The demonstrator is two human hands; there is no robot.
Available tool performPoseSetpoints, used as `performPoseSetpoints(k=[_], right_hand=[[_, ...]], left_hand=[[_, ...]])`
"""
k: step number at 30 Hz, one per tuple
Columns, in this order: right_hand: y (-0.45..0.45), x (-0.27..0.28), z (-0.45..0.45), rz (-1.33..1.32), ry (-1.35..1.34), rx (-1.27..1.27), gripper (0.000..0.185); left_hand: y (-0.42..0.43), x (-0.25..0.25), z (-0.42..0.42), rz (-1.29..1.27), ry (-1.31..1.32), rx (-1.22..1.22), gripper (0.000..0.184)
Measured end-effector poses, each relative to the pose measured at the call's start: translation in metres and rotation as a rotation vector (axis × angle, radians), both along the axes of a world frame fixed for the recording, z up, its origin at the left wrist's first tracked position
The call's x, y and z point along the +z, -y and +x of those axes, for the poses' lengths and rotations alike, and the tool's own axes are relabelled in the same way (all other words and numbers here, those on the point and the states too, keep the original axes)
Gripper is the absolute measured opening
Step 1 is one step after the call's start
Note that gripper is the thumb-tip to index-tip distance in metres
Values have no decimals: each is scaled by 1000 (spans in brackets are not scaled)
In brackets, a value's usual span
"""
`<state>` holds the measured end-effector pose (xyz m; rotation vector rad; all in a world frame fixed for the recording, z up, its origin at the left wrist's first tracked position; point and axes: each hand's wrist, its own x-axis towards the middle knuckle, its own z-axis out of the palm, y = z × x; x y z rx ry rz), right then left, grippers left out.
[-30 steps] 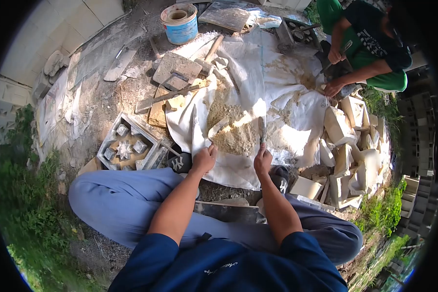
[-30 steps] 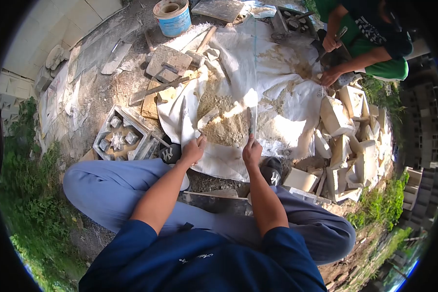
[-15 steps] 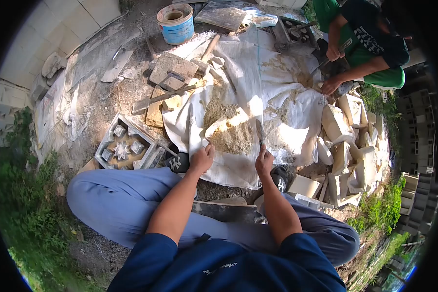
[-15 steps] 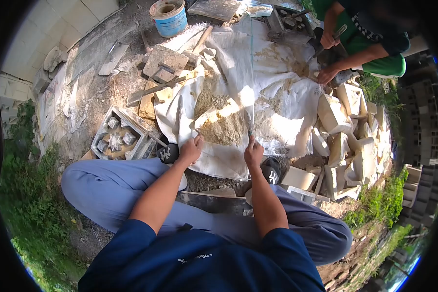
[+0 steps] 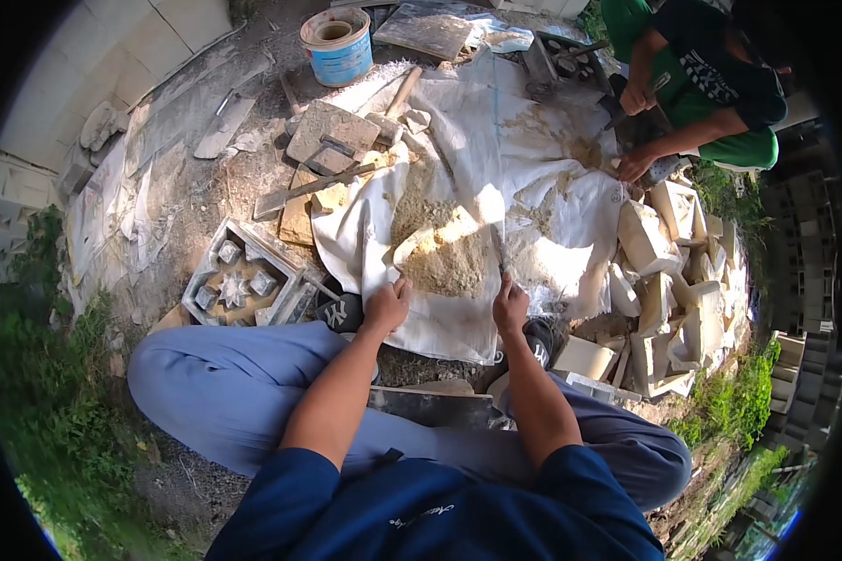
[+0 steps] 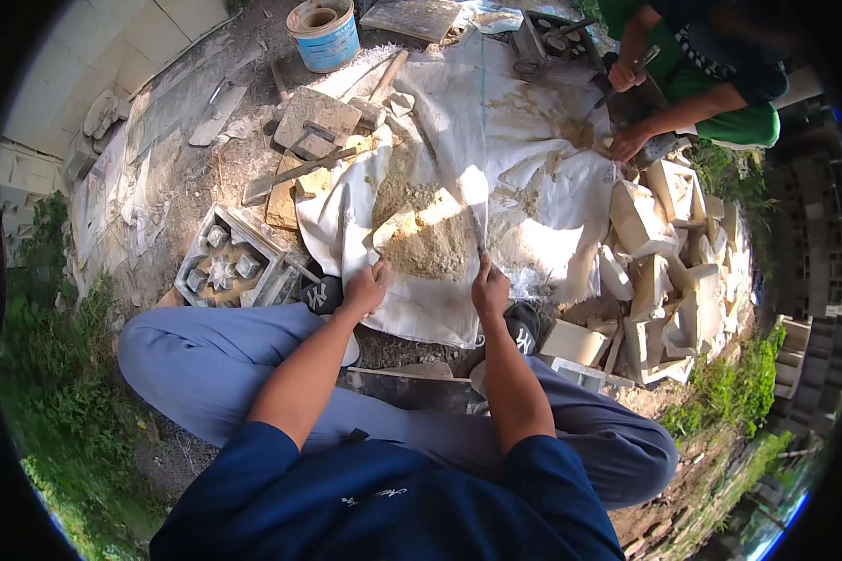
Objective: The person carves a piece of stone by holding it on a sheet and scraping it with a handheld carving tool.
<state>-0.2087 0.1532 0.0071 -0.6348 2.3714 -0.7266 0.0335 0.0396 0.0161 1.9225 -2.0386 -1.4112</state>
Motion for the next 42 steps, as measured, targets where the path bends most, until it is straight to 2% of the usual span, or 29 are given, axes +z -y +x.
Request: performPoseSetpoints(k=[2,3,6,11,13,16,17,18,20,25,28,30,31,34,37,39,41,42], right_hand=[[0,6,6,160,-94,34,74],[-2,3,5,320,-67,41,73],[-2,-4,9,332,-85,5,73],[-3,-2,-1,236,-65,9,73],[-6,-3,-4,100,-8,-2,72],[-12,-4,3,-26,-69,14,73],[-12,-6,2,190,-97,67,75],[-14,-6,3,188,-100,63,75],[-11,-7,6,353,-105,11,75],[-5,1,2,277,-59,17,75],[-6,1,8,146,-6,-25,73],[-7,-4,9,-31,-86,6,71],[-7,-8,6,196,-88,86,75],[-9,-12,5,342,-85,28,80],[-7,-5,2,335,-30,25,83],[-4,2,1,316,-35,35,82],[-1,7,5,157,-23,11,79],[-4,5,7,163,-22,17,79]], left_hand=[[0,7,-2,13,-8,9,53],[0,9,-2,24,-14,17,54],[3,14,-3,40,18,-3,54],[5,10,-3,-6,5,-20,54],[-1,10,1,-16,9,-13,55],[0,11,-3,40,-29,18,55],[0,12,-3,50,-32,28,54],[0,13,-3,59,-36,37,53],[3,14,-4,64,-34,31,52],[3,7,-1,80,-35,16,51],[-1,2,2,17,-10,8,53],[0,2,0,27,-20,6,53],[1,4,0,25,-21,3,53],[6,13,-3,57,-35,0,53],[2,10,0,80,-16,10,53],[3,10,-1,1,2,-24,53],[3,14,-4,12,-16,0,53],[0,15,-2,22,-28,22,53]])
